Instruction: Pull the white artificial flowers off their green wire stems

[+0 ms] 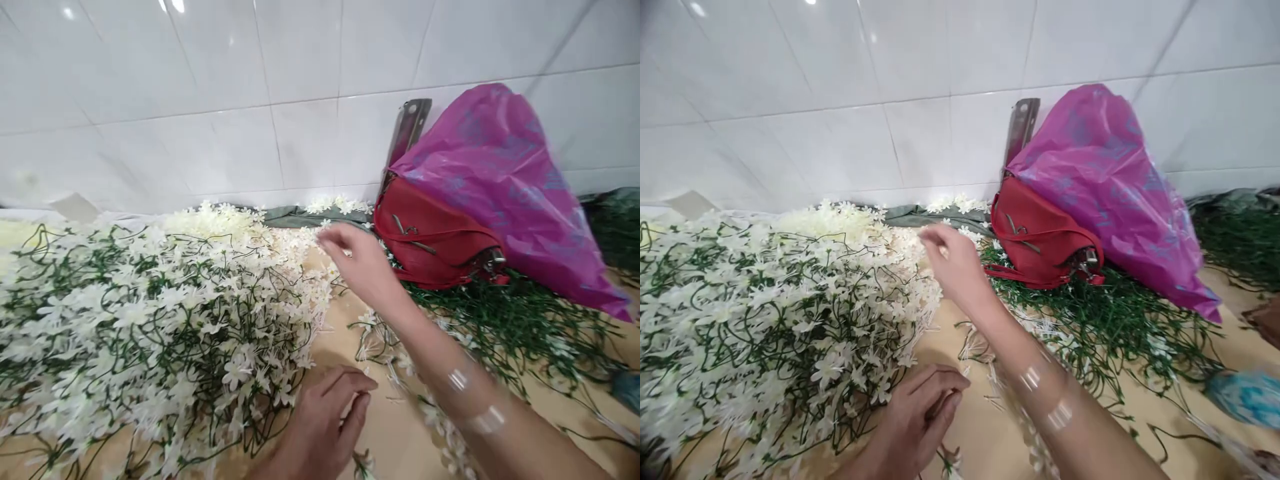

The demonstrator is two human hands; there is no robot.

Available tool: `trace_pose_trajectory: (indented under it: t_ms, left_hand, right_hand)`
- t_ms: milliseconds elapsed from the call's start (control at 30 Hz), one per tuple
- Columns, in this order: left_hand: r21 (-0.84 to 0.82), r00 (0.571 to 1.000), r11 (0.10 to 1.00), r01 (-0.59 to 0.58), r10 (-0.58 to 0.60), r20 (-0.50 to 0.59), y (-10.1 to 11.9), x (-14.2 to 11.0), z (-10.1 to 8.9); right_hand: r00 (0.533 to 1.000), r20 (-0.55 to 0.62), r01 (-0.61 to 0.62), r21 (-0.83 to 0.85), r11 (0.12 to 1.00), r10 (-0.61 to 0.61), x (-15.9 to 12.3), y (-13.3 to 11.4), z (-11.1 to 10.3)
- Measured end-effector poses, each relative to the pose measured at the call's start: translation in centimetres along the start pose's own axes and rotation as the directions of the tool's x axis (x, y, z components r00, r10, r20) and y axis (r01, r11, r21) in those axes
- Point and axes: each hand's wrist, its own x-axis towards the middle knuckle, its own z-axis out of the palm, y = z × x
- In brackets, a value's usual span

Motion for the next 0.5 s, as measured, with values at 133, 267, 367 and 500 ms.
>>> trace_pose_trajectory:
  t_ms: [133, 267, 367, 500]
  left_hand:
    - [-0.042, 0.999, 0.999, -0.033, 0.033, 0.012, -0.2, 0.3, 0.1]
    - [-0.024, 1.000, 1.000, 0.002, -0.003, -0.011, -0.3, 0.3, 0.2]
    - [-0.048, 1.000, 0.999, 0.009, -0.010, -0.004, -0.3, 0.2, 0.2]
    - [-0.010, 0.999, 0.999, -0.041, 0.041, -0.026, -0.8, 0.2, 0.8]
  right_hand:
    - [0.983, 0.144, 0.116, -0.030, 0.993, -0.111, -5.5, 0.3, -2.3]
    - [0.955, 0.227, 0.218, -0.107, 0.970, -0.190, -8.8, 2.2, -3.5]
    - [0.956, 0.234, 0.231, -0.230, 0.945, -0.177, -10.1, 3.9, -2.9]
    - [0.948, 0.269, 0.240, -0.256, 0.937, -0.169, -10.6, 5.4, -2.5]
